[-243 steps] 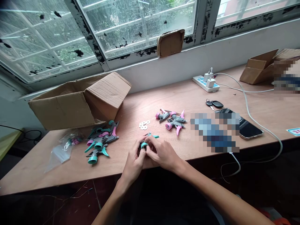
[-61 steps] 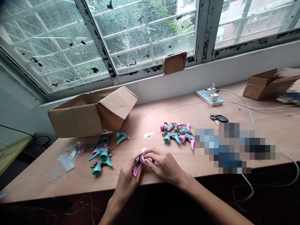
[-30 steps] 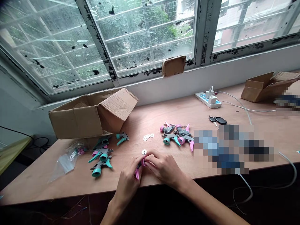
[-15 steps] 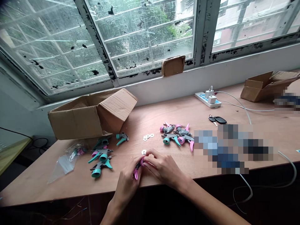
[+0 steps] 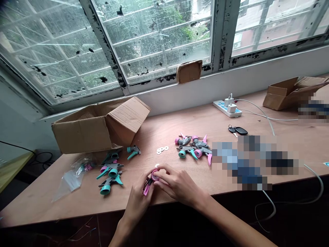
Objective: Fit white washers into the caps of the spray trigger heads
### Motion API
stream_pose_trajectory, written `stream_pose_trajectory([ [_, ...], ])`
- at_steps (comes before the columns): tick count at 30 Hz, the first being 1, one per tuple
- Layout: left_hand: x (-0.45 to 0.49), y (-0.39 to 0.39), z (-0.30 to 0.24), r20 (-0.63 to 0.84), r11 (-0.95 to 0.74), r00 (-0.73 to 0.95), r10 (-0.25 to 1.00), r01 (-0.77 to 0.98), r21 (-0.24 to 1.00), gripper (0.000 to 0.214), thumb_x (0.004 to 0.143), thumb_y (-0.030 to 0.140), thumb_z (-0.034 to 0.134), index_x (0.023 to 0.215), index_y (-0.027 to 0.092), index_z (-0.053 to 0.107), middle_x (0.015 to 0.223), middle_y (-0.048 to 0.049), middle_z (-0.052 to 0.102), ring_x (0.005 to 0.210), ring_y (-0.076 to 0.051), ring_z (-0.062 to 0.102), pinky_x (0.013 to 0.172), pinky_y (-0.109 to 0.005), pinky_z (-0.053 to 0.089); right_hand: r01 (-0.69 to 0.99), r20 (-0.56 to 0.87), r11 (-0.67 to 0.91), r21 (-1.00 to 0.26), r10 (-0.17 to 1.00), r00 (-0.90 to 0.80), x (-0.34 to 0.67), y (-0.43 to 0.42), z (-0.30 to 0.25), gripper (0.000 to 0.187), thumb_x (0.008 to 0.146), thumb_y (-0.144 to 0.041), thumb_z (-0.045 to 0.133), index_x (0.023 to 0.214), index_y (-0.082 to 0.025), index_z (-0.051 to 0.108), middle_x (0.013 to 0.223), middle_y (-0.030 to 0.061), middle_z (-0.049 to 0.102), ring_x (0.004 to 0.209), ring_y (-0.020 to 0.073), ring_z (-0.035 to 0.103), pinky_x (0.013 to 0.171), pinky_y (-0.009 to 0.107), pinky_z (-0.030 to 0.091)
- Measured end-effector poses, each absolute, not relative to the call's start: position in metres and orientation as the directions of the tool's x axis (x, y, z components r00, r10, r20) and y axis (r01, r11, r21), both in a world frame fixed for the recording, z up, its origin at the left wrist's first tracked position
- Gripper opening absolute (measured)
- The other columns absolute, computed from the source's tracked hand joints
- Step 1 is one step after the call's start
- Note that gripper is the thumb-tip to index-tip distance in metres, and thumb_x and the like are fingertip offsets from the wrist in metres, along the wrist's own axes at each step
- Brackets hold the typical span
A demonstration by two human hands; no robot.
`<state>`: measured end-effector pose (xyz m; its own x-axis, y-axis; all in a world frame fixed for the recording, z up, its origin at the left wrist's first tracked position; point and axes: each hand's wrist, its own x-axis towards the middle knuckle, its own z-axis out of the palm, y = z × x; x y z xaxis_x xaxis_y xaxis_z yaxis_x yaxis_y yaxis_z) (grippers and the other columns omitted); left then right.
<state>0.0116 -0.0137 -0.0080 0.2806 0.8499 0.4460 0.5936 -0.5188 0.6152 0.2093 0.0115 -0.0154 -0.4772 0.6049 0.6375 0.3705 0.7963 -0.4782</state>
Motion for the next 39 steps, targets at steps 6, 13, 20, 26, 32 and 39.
stream_pose_trajectory([
  [6, 0.012, -0.014, -0.012, 0.438, -0.523, 0.298, 0.848, 0.603, 0.602, 0.045, 0.1, 0.016, 0.051, 0.144, 0.027, 0.049, 0.139, -0.0093, 0.064, 0.125, -0.024, 0.065, 0.104, -0.041, 0.055, 0.408, 0.662, 0.807, -0.426, 0.586, -0.467, 0.208, 0.009, -0.017, 0.022, 0.107, -0.024, 0.049, 0.125, -0.021, 0.062, 0.13, 0.0103, 0.067, 0.105, 0.0191, 0.072, 0.085, 0.027, 0.06],
  [13, 0.016, -0.015, -0.007, 0.355, -0.467, 0.308, 0.883, 0.657, 0.592, 0.048, 0.103, 0.03, 0.054, 0.15, 0.028, 0.044, 0.141, -0.0092, 0.062, 0.119, -0.025, 0.066, 0.104, -0.043, 0.054, 0.447, 0.77, 0.772, -0.451, 0.59, -0.241, 0.207, 0.014, -0.017, 0.016, 0.103, -0.013, 0.05, 0.113, -0.02, 0.061, 0.104, 0.0076, 0.07, 0.089, 0.0197, 0.07, 0.071, 0.029, 0.057],
  [20, 0.016, -0.013, -0.007, 0.331, -0.393, 0.236, 0.914, 0.717, 0.576, 0.044, 0.102, 0.034, 0.053, 0.145, 0.024, 0.049, 0.116, -0.0095, 0.071, 0.103, -0.027, 0.068, 0.094, -0.045, 0.054, 0.385, 0.798, 0.856, -0.345, 0.484, -0.36, 0.208, 0.011, -0.012, 0.023, 0.102, -0.013, 0.052, 0.122, -0.019, 0.061, 0.116, 0.0103, 0.07, 0.1, 0.0226, 0.067, 0.084, 0.035, 0.057],
  [26, 0.011, -0.012, -0.014, 0.233, -0.314, 0.211, 0.949, 0.66, 0.682, 0.067, 0.095, 0.031, 0.061, 0.156, 0.021, 0.033, 0.122, -0.0113, 0.071, 0.1, -0.028, 0.069, 0.089, -0.043, 0.056, 0.357, 0.665, 0.885, -0.297, 0.461, -0.588, 0.206, 0.009, -0.006, 0.039, 0.106, -0.027, 0.052, 0.144, -0.019, 0.051, 0.135, 0.0104, 0.066, 0.125, 0.0265, 0.06, 0.106, 0.044, 0.05],
  [32, 0.013, -0.015, -0.005, 0.276, -0.453, 0.364, 0.889, 0.62, 0.641, 0.053, 0.102, 0.029, 0.054, 0.153, 0.027, 0.038, 0.118, -0.0087, 0.07, 0.105, -0.024, 0.067, 0.096, -0.041, 0.053, 0.535, 0.636, 0.774, -0.339, 0.608, -0.475, 0.203, 0.011, -0.012, 0.024, 0.104, -0.035, 0.057, 0.122, -0.021, 0.065, 0.114, 0.0087, 0.075, 0.112, 0.0267, 0.065, 0.116, 0.055, 0.04],
  [39, 0.017, -0.02, 0.005, 0.245, -0.487, 0.427, 0.87, 0.672, 0.558, 0.025, 0.105, 0.03, 0.051, 0.127, 0.026, 0.06, 0.106, -0.0049, 0.071, 0.096, -0.022, 0.068, 0.091, -0.038, 0.053, 0.82, 0.645, 0.41, -0.399, 0.761, -0.067, 0.205, 0.021, -0.03, 0.043, 0.102, -0.04, 0.054, 0.137, -0.014, 0.057, 0.137, 0.0196, 0.065, 0.137, 0.0398, 0.05, 0.118, 0.076, 0.015],
])
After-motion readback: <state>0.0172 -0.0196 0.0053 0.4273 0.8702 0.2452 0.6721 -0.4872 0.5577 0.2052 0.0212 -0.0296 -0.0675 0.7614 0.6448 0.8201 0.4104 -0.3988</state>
